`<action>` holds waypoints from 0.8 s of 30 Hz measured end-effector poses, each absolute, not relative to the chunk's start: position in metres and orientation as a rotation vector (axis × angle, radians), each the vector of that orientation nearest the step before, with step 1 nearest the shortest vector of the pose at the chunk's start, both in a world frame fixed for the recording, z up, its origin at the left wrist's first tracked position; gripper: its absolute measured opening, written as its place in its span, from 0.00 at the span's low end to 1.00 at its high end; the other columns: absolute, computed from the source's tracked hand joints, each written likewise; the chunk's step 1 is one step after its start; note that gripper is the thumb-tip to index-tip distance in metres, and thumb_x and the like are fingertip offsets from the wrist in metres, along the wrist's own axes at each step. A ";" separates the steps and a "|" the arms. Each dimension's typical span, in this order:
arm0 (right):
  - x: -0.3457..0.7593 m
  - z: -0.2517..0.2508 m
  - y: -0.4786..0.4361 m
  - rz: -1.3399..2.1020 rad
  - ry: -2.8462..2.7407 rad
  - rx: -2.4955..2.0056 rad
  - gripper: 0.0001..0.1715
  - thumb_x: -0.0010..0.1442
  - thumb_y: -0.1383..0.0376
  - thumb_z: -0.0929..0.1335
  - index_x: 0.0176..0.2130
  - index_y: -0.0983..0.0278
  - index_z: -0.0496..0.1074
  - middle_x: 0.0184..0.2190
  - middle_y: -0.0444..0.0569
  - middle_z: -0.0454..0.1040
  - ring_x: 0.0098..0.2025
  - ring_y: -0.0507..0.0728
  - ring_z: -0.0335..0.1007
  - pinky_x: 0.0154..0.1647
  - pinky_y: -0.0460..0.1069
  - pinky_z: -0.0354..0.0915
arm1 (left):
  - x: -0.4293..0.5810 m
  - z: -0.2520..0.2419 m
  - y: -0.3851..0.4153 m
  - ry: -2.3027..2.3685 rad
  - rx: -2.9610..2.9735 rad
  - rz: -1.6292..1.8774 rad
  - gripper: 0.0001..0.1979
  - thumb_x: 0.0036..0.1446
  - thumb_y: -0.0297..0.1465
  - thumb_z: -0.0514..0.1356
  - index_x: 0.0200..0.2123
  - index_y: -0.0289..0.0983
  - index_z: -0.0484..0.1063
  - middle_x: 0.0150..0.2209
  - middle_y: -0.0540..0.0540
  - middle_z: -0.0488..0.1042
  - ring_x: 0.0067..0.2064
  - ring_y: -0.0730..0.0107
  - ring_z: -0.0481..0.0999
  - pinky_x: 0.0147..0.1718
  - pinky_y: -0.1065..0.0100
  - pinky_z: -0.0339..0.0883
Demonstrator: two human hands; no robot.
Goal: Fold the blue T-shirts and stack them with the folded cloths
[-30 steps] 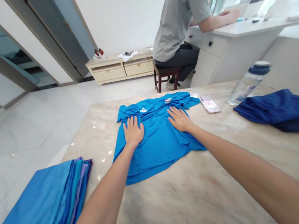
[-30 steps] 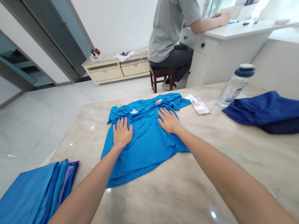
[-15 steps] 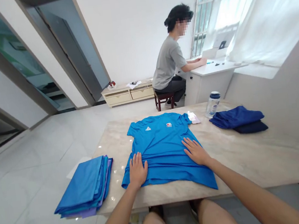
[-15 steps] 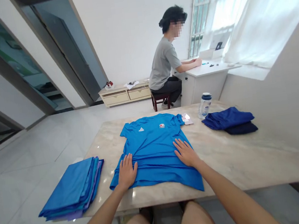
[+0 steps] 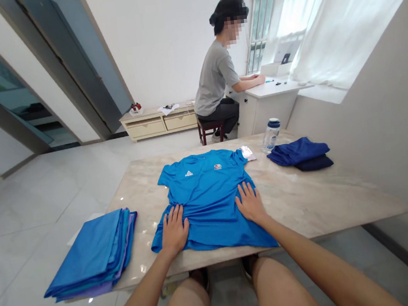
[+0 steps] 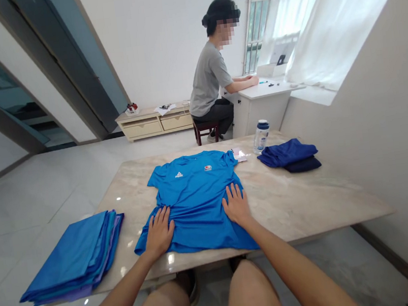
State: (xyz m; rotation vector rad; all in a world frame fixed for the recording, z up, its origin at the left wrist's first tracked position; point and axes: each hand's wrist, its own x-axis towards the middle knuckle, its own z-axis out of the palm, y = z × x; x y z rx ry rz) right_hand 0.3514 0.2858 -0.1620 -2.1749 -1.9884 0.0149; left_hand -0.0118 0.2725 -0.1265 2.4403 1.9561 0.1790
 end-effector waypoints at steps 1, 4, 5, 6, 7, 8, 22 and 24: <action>0.348 -0.159 0.294 0.022 -2.021 -2.155 0.42 0.79 0.50 0.54 0.81 0.65 0.57 0.82 0.58 0.49 0.84 0.70 0.43 0.81 0.70 0.45 | -0.010 -0.126 0.278 1.976 2.427 0.164 0.33 0.77 0.37 0.45 0.79 0.34 0.60 0.80 0.40 0.58 0.80 0.49 0.56 0.79 0.42 0.47; 0.351 -0.150 0.324 0.058 -2.174 -2.047 0.41 0.79 0.50 0.54 0.81 0.64 0.56 0.82 0.55 0.49 0.84 0.66 0.43 0.83 0.66 0.44 | -0.006 -0.124 0.300 2.032 2.404 0.148 0.33 0.76 0.38 0.45 0.79 0.34 0.60 0.79 0.39 0.59 0.80 0.48 0.57 0.79 0.41 0.48; 0.354 -0.148 0.335 0.066 -2.214 -2.008 0.41 0.80 0.50 0.54 0.81 0.64 0.56 0.82 0.54 0.49 0.84 0.65 0.44 0.83 0.65 0.44 | -0.005 -0.124 0.310 2.037 2.406 0.146 0.33 0.76 0.38 0.45 0.79 0.35 0.60 0.79 0.39 0.59 0.80 0.48 0.57 0.79 0.41 0.47; 0.359 -0.147 0.347 0.073 -2.236 -1.983 0.41 0.80 0.49 0.54 0.81 0.63 0.56 0.82 0.54 0.49 0.84 0.65 0.44 0.83 0.65 0.44 | -0.005 -0.124 0.320 2.032 2.412 0.144 0.33 0.76 0.38 0.45 0.79 0.35 0.60 0.79 0.40 0.59 0.80 0.49 0.57 0.79 0.42 0.47; 0.363 -0.147 0.361 0.077 -2.240 -1.974 0.41 0.80 0.48 0.54 0.81 0.63 0.57 0.82 0.54 0.50 0.83 0.65 0.45 0.83 0.65 0.44 | -0.005 -0.124 0.332 2.020 2.417 0.141 0.33 0.76 0.38 0.45 0.79 0.36 0.60 0.79 0.40 0.59 0.80 0.49 0.57 0.79 0.43 0.46; 0.367 -0.148 0.375 0.081 -2.233 -1.979 0.41 0.79 0.48 0.54 0.81 0.63 0.57 0.82 0.54 0.51 0.83 0.65 0.46 0.83 0.66 0.45 | -0.004 -0.124 0.343 2.009 2.419 0.142 0.33 0.76 0.38 0.46 0.79 0.36 0.60 0.79 0.40 0.59 0.80 0.50 0.57 0.79 0.43 0.46; 0.404 -0.165 0.538 0.132 -2.329 -1.821 0.44 0.79 0.45 0.52 0.81 0.65 0.55 0.83 0.54 0.48 0.83 0.69 0.45 0.83 0.68 0.42 | 0.007 -0.136 0.480 2.123 2.282 0.276 0.34 0.77 0.40 0.43 0.80 0.34 0.58 0.79 0.39 0.59 0.80 0.48 0.55 0.79 0.38 0.45; 0.403 -0.164 0.536 0.125 -2.331 -1.835 0.44 0.80 0.46 0.52 0.81 0.65 0.54 0.83 0.54 0.47 0.83 0.68 0.44 0.83 0.67 0.42 | 0.007 -0.136 0.482 2.129 2.283 0.284 0.34 0.77 0.40 0.43 0.80 0.34 0.58 0.80 0.38 0.58 0.80 0.47 0.55 0.79 0.38 0.44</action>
